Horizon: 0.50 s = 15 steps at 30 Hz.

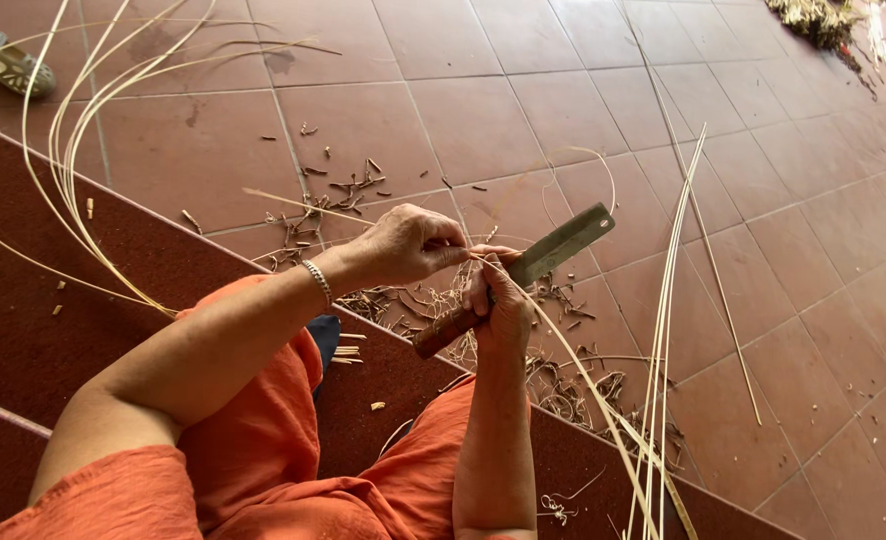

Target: The person sits on a tiled floor and uses a machete to shave thin strips from bamboo rods. They hold the rod with the left hand and draw the blade along its length to remove the outer layer, producing fine shavings that accumulate on the floor.

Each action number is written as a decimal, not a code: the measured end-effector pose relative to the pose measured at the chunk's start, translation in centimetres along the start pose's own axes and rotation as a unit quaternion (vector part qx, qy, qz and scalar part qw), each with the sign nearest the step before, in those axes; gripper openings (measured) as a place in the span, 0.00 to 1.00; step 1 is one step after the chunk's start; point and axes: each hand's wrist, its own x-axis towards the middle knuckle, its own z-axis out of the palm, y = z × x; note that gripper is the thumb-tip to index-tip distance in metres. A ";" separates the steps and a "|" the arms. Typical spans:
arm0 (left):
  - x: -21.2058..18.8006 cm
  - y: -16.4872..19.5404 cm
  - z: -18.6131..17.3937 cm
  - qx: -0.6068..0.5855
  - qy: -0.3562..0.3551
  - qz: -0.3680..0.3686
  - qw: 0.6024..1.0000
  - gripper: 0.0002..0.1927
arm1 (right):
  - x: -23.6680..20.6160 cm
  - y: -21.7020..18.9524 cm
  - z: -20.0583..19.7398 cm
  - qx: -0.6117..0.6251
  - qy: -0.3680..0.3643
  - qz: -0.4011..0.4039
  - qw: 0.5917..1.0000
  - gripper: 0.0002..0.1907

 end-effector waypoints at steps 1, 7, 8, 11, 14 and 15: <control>-0.3 0.2 0.1 0.013 0.011 0.015 1.000 0.08 | -0.3 -0.1 -0.1 0.011 -0.008 -0.004 1.000 0.09; 1.1 -2.8 -0.7 0.135 0.039 -0.096 0.985 0.06 | 0.7 0.6 -2.3 -0.020 0.102 0.084 0.991 0.18; 1.3 -3.6 -0.9 0.155 0.074 -0.079 0.982 0.06 | 0.9 0.8 -2.9 -0.025 0.112 0.088 0.989 0.18; 1.9 -5.3 -0.6 0.329 0.132 0.022 0.935 0.07 | 1.8 1.4 -5.2 -0.026 0.126 0.096 0.987 0.18; 2.7 -6.0 0.7 0.393 0.068 -0.003 0.917 0.11 | 3.0 2.5 -6.8 -0.002 0.102 0.100 0.990 0.19; 3.4 -5.9 1.3 0.416 0.044 -0.030 0.908 0.04 | 3.3 2.9 -7.2 0.002 0.096 0.108 0.989 0.19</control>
